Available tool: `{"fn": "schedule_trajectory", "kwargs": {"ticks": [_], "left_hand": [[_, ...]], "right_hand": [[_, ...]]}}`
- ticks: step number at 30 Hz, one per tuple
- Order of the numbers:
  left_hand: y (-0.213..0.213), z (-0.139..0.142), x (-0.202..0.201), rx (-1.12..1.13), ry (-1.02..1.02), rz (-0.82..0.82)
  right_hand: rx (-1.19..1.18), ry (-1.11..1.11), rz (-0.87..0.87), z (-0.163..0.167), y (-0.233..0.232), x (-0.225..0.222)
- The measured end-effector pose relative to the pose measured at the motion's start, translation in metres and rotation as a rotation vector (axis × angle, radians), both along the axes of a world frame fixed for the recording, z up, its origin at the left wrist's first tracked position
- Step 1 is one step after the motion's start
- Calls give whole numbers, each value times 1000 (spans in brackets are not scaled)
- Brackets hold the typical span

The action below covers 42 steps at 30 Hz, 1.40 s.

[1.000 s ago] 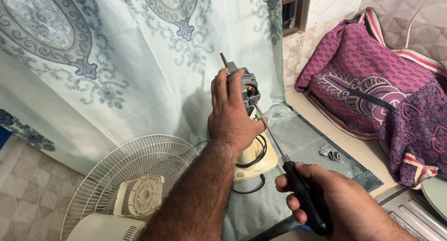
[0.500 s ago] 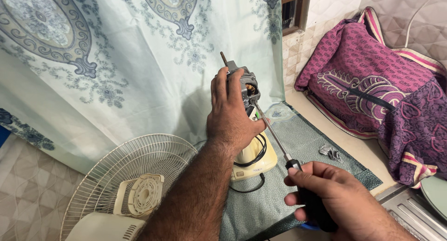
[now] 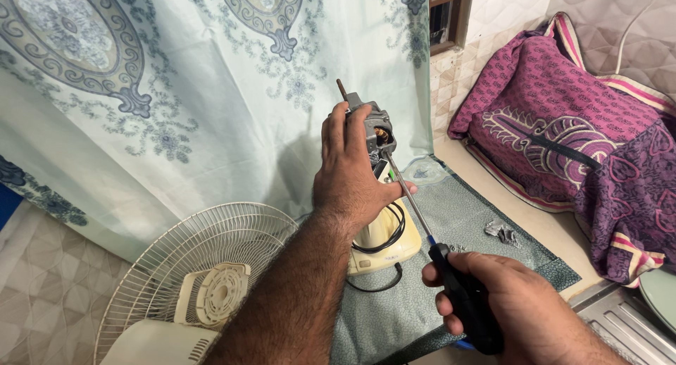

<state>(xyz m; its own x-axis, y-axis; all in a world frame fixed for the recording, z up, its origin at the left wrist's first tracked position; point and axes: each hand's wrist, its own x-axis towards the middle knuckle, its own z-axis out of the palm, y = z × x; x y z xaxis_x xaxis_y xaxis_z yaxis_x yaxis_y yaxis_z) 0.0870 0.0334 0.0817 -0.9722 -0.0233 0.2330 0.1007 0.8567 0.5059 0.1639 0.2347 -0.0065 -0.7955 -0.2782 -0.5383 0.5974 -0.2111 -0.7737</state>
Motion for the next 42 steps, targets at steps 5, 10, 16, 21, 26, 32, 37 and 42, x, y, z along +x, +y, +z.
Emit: {"fn": "schedule_trajectory", "kwargs": {"ticks": [5, 10, 16, 21, 26, 32, 37, 42], "left_hand": [[-1, -2, -1, 2, 38, -8], [-2, -5, -2, -8, 81, -19], [-2, -6, -4, -9, 86, -24], [-2, -6, -4, -11, 91, -26], [-3, -6, -4, -8, 96, -31], [-3, -6, -5, -10, 72, -37], [-4, -6, -5, -16, 80, -35], [-4, -7, -5, -6, 80, -34]], "right_hand": [[147, 17, -116, 11, -5, 2], [156, -4, -130, 10, -4, 0], [44, 63, 38, -7, 1, -2], [-41, -15, 34, -8, 3, -4], [65, 10, -21, -4, -3, -2], [174, 31, -63, -5, 1, -6], [163, 86, -50, -13, 3, -8], [35, 33, -14, -12, 3, -7]]}}
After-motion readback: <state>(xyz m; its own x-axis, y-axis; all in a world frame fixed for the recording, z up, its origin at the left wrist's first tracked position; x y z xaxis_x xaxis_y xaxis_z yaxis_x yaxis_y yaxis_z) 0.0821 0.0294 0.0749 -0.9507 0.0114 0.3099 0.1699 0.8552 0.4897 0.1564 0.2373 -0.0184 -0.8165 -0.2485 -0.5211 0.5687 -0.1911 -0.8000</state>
